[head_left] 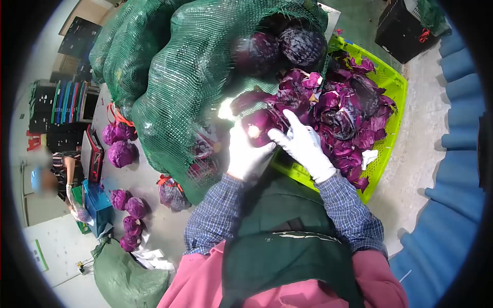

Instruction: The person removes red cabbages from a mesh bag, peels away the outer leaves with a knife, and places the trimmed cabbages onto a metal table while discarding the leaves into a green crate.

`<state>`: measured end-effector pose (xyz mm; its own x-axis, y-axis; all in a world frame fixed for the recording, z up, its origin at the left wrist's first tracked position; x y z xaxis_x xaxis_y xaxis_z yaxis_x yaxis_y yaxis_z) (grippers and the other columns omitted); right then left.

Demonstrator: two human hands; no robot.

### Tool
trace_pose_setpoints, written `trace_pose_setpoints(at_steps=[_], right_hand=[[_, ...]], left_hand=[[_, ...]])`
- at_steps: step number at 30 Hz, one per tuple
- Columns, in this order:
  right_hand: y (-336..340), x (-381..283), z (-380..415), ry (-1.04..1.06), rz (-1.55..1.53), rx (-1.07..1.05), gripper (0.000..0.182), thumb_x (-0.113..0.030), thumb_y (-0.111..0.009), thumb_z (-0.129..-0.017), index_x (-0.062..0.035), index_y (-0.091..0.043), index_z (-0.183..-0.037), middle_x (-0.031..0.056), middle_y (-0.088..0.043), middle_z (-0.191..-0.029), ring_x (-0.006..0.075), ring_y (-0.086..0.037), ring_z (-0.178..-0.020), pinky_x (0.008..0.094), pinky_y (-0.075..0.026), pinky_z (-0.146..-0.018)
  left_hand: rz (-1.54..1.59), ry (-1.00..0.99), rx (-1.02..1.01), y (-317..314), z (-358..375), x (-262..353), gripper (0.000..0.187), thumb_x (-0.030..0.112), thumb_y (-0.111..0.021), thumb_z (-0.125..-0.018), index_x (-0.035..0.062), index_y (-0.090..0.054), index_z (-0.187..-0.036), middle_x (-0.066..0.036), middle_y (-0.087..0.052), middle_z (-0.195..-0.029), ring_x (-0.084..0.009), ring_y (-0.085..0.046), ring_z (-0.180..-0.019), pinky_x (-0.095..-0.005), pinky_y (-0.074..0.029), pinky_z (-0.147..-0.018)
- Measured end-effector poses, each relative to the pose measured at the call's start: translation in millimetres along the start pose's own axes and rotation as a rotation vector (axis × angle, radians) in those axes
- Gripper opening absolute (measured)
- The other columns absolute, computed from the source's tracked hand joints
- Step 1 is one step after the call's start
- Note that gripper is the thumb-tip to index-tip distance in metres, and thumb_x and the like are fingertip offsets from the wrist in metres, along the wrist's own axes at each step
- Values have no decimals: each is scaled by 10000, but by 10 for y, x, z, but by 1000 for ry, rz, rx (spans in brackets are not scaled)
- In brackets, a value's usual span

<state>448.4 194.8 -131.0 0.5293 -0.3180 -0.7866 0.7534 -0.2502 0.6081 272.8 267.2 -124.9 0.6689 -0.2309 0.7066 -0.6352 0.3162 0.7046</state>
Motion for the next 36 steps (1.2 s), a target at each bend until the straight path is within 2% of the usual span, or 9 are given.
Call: trace_pose_setpoints(at_steps=[4,7,10,14,19,23,26,30,36], right_hand=[[-59,252,-248,-207,-107,-24,507,-532,-652,-910,-47,-693,-1053,135,-706,-776,341,-696,-751,444,-531,-713],[221,486,-121,-450,-757,55,181,-266,-694,-963,-94,-681,-909,-59,-533,-616,38,-443,-456,235,-328,-405],[499,1030,-167,-459,-774,268,242,-292,-726,-958,-112,-575,-897,-27,-529,-592,67,-435,-397,247,-345,-348],[883,339,-82,-302,-742,234,441,-304,-744,-938,-17,-592,-1236,49,-692,-768,67,-473,-428,206,-376,-375],[661,-713,108,84,-10,1,847,-606,-738,-834,-66,-504,-1443,205,-746,-934,392,-740,-879,463,-578,-788],[752,-252,9,-142,-596,89,97,-142,-644,-968,-59,-695,-966,1,-624,-631,59,-549,-456,265,-451,-440],[787,320,-164,-228,-473,162,168,-219,-643,-967,-66,-712,-977,2,-629,-620,80,-565,-454,269,-454,-456],[901,598,-263,-215,-446,255,180,-210,-649,-959,-49,-719,-998,19,-649,-659,104,-589,-466,280,-465,-454],[1480,1013,-326,-264,-462,567,216,-222,-658,-957,-25,-714,-1025,39,-646,-674,105,-589,-480,286,-470,-447]], left_hand=[[644,79,-47,48,24,-124,1000,207,-958,-634,-26,-408,-1437,-150,-561,-1308,-262,-583,-1211,-384,-507,-1025],[1080,167,-134,124,89,-85,832,18,-817,-747,6,-403,-1468,-128,-545,-1397,-250,-560,-1275,-376,-498,-1059],[1417,119,-168,236,-15,83,843,55,-764,-785,44,-354,-1522,-132,-495,-1470,-283,-523,-1329,-403,-495,-1076],[1359,51,-97,403,-162,321,976,55,-849,-716,82,-319,-1535,-146,-436,-1494,-288,-494,-1345,-407,-514,-1063],[992,-122,-9,420,-119,564,1021,83,-920,-676,72,-328,-1509,-151,-458,-1461,-298,-493,-1342,-445,-503,-1079],[1369,65,-60,393,-42,375,799,78,-760,-788,48,-376,-1489,-157,-498,-1425,-300,-552,-1280,-412,-530,-1036],[1909,334,-169,159,103,182,716,132,-732,-807,56,-446,-1459,-133,-556,-1391,-321,-561,-1272,-489,-434,-1138],[1685,389,-161,73,129,298,967,360,-814,-712,67,-376,-1523,-188,-450,-1524,-397,-426,-1407,-601,-358,-1178],[2251,297,-753,57,206,792,889,284,-709,-834,102,-249,-1573,-254,-328,-1559,-481,-362,-1429,-750,-314,-1127]])
Point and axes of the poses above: each hand's wrist, its own z-axis away from the middle knuckle, its own y-axis out of the back of the hand, x = y × z, the point moved 8 cm from there along -z, towards the middle knuckle
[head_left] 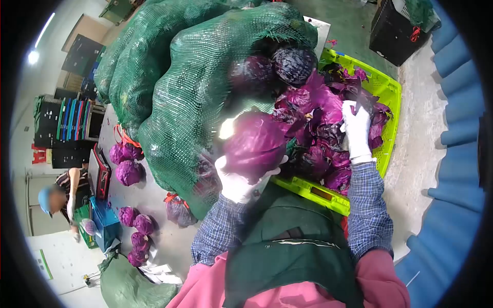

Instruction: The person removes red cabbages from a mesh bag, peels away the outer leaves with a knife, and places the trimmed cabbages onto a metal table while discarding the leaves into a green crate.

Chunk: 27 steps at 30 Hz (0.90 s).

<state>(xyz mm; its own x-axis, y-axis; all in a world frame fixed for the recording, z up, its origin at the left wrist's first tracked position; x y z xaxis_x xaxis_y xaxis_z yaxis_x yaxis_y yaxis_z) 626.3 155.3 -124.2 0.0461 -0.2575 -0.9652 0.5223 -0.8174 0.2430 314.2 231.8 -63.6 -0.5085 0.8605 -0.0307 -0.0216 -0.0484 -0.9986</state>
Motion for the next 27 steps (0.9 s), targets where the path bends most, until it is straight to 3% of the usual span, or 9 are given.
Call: trace_pose_setpoints(at_steps=[6,9,11,12,14,16,20,22,27], right_hand=[[-395,-1333,1081,472,389,-506,979,-536,-828,-769,-54,-403,-1508,231,-704,-1182,361,-713,-1050,428,-554,-912],[-513,-1488,1335,546,336,-609,634,-274,-846,-794,-13,-622,-1327,92,-740,-962,128,-561,-614,303,-478,-612],[-492,-1350,1149,400,164,-571,334,-293,-739,-897,-51,-711,-1124,83,-726,-767,138,-675,-605,296,-543,-570],[-492,-1095,1059,-50,47,-650,252,-229,-695,-935,-32,-698,-1093,37,-697,-722,48,-564,-520,228,-453,-472],[-421,-666,725,-100,-106,-459,250,-244,-678,-963,-17,-686,-1069,24,-687,-694,48,-523,-457,220,-396,-416],[-352,-383,563,-142,-148,-380,311,-310,-635,-999,-7,-641,-1069,51,-701,-706,60,-466,-390,222,-364,-381],[-622,-783,1358,-143,-415,-1024,763,-568,-576,-991,19,-457,-1464,47,-728,-840,18,-446,-415,190,-333,-384],[-613,-1015,1509,-199,-505,-986,870,-604,-657,-910,-19,-424,-1510,23,-710,-914,7,-460,-473,184,-346,-427],[-596,-1275,1465,-145,-551,-958,880,-423,-874,-784,-92,-494,-1506,-17,-667,-916,-11,-469,-592,195,-355,-518]], left_hand=[[-417,-199,207,243,93,291,839,196,-675,-869,41,-244,-1572,-249,-361,-1547,-434,-357,-1449,-579,-314,-1211],[-628,-185,190,298,149,352,873,174,-702,-812,34,-274,-1560,-240,-387,-1537,-413,-378,-1441,-548,-314,-1218],[-635,-169,140,275,209,386,925,180,-733,-753,30,-290,-1550,-238,-368,-1547,-422,-370,-1443,-537,-321,-1218],[-610,-146,34,238,232,383,880,183,-707,-791,28,-290,-1550,-235,-364,-1551,-424,-373,-1441,-537,-325,-1217],[-552,-97,-178,250,318,378,791,188,-654,-867,23,-292,-1550,-227,-357,-1559,-428,-379,-1435,-536,-333,-1213],[-648,-25,193,832,339,494,542,267,-380,-1084,25,-289,-1561,-204,-313,-1599,-364,-341,-1479,-504,-330,-1222],[-1124,-149,-58,-500,100,173,978,148,-762,-743,102,-274,-1589,-201,-233,-1645,-347,-292,-1510,-497,-298,-1225],[-1202,-179,-118,-786,-33,110,1239,88,-953,-572,141,-267,-1603,-199,-194,-1669,-338,-268,-1526,-493,-282,-1227],[-830,-112,488,-123,200,152,1155,313,-949,-675,80,-269,-1579,-157,-407,-1552,-325,-460,-1399,-510,-431,-1148]])
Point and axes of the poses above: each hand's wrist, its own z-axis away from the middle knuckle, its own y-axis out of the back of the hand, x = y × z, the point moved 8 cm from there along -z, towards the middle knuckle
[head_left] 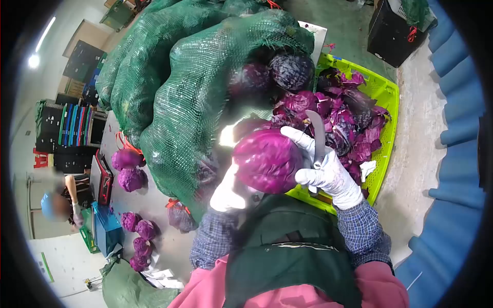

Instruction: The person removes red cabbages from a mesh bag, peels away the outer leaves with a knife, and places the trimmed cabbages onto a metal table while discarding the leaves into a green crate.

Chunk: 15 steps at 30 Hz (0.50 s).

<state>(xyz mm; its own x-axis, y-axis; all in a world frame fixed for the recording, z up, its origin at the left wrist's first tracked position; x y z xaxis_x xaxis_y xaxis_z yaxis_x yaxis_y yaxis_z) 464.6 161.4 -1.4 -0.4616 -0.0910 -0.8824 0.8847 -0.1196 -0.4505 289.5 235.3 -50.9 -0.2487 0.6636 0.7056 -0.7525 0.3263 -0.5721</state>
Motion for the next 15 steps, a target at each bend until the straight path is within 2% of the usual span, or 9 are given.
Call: trace_pose_setpoints(at_steps=[2,5,6,9,10,12,15], right_hand=[[62,122,14,-46,159,-19,797,-313,-866,-803,-119,-519,-1493,6,-689,-962,-11,-464,-584,200,-364,-522],[131,209,32,-110,390,31,681,-214,-828,-833,-132,-563,-1455,18,-707,-956,1,-492,-588,216,-402,-537],[140,216,25,-109,481,65,645,-204,-817,-839,-128,-579,-1434,21,-710,-951,15,-517,-600,226,-427,-552],[90,134,38,17,837,222,559,-264,-807,-839,-80,-634,-1338,44,-717,-962,105,-665,-685,272,-556,-646],[46,100,53,65,859,240,566,-277,-815,-832,-84,-632,-1332,45,-710,-946,113,-670,-688,283,-558,-638],[-48,22,79,160,902,276,582,-305,-830,-819,-90,-627,-1320,47,-696,-913,129,-682,-692,304,-562,-621],[-266,-150,91,418,1232,313,642,-339,-857,-789,-105,-611,-1334,47,-662,-847,151,-671,-666,313,-554,-600]], left_hand=[[90,-133,-184,160,-56,-142,1129,308,-969,-636,64,-335,-1537,-140,-502,-1467,-310,-530,-1332,-497,-484,-1101],[-205,-222,-150,44,-76,54,1111,268,-960,-630,63,-334,-1525,-154,-479,-1472,-313,-479,-1371,-481,-488,-1107],[-234,-229,-119,66,-79,79,1140,195,-967,-599,73,-321,-1531,-150,-466,-1471,-306,-481,-1367,-474,-499,-1097],[-366,-350,-39,-11,-71,192,1168,142,-972,-583,75,-306,-1540,-153,-441,-1486,-301,-484,-1364,-467,-494,-1100],[-427,-444,-22,-41,-61,246,1097,116,-945,-589,33,-350,-1506,-138,-510,-1427,-261,-549,-1296,-415,-459,-1119],[-531,-501,-14,-51,-66,272,1111,126,-955,-581,34,-346,-1505,-152,-495,-1439,-264,-534,-1314,-417,-449,-1128],[-571,-486,14,-145,-11,312,1126,135,-971,-578,33,-335,-1501,-169,-485,-1443,-271,-525,-1326,-420,-444,-1131]])
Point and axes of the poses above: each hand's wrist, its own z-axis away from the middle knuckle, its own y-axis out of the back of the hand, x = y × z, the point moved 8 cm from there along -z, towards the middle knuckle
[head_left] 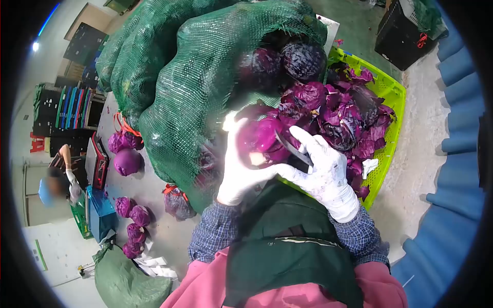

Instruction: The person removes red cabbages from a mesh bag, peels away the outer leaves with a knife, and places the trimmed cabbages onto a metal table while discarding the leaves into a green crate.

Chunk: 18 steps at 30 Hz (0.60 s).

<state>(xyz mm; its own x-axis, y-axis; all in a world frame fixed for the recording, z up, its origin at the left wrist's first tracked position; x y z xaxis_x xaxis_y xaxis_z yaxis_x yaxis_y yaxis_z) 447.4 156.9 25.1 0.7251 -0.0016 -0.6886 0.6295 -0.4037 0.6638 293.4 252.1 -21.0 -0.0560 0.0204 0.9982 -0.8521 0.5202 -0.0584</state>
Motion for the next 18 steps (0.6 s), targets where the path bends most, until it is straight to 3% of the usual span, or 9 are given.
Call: trace_pose_setpoints(at_steps=[1,4,5,6,8,10,12,16,18], right_hand=[[-28,9,-10,30,21,22,575,-316,-856,-788,-96,-637,-1273,52,-641,-819,153,-633,-627,304,-537,-586],[-215,277,-68,-225,-398,-242,482,-260,-852,-799,-82,-649,-1197,30,-644,-813,114,-608,-614,280,-501,-559],[-302,374,3,-512,-777,-362,392,-199,-834,-823,-75,-648,-1144,-1,-634,-802,69,-565,-593,246,-446,-523],[-328,413,17,-589,-946,-413,331,-151,-815,-846,-71,-645,-1118,-29,-622,-802,31,-528,-579,210,-400,-502],[-415,465,34,-671,-1122,-331,234,-85,-767,-865,-59,-627,-1050,-9,-625,-795,37,-528,-535,198,-428,-498],[-308,312,-5,-605,-1493,-245,187,-34,-722,-875,-55,-607,-1021,4,-626,-816,47,-534,-515,207,-454,-483],[-67,210,-88,-411,-1759,-63,156,27,-659,-885,-45,-575,-995,27,-624,-871,76,-537,-478,229,-484,-448],[473,492,-323,-349,-1435,152,201,-21,-631,-949,-21,-598,-1147,7,-625,-903,54,-526,-500,207,-458,-449],[348,795,-433,-436,-756,60,452,-150,-676,-971,-10,-557,-1383,-20,-611,-801,56,-537,-550,184,-443,-511]], left_hand=[[6,21,8,-21,-1,48,1130,132,-973,-578,34,-330,-1502,-169,-487,-1441,-270,-527,-1324,-419,-444,-1130],[126,76,10,-56,33,35,1122,108,-958,-595,41,-310,-1507,-172,-504,-1421,-270,-543,-1308,-417,-449,-1124],[140,83,12,-53,43,55,1120,104,-955,-595,43,-308,-1508,-172,-508,-1417,-270,-546,-1305,-417,-450,-1123],[152,91,12,-48,50,63,1119,100,-952,-596,45,-306,-1508,-171,-511,-1413,-271,-548,-1303,-417,-451,-1122],[105,55,-23,-38,46,20,1113,70,-930,-617,58,-281,-1521,-173,-471,-1437,-292,-525,-1325,-436,-470,-1110],[120,29,-100,-31,37,-7,1129,-26,-898,-644,84,-227,-1546,-179,-383,-1493,-328,-466,-1385,-472,-506,-1091],[2,-7,-88,44,10,-38,1109,32,-915,-639,80,-264,-1536,-175,-406,-1487,-323,-478,-1376,-474,-491,-1104],[211,107,-40,158,29,-182,1064,126,-933,-630,69,-338,-1510,-170,-446,-1482,-323,-485,-1371,-474,-453,-1137],[382,158,-53,114,91,-160,1039,129,-920,-642,59,-352,-1509,-161,-462,-1485,-314,-473,-1383,-463,-446,-1144]])
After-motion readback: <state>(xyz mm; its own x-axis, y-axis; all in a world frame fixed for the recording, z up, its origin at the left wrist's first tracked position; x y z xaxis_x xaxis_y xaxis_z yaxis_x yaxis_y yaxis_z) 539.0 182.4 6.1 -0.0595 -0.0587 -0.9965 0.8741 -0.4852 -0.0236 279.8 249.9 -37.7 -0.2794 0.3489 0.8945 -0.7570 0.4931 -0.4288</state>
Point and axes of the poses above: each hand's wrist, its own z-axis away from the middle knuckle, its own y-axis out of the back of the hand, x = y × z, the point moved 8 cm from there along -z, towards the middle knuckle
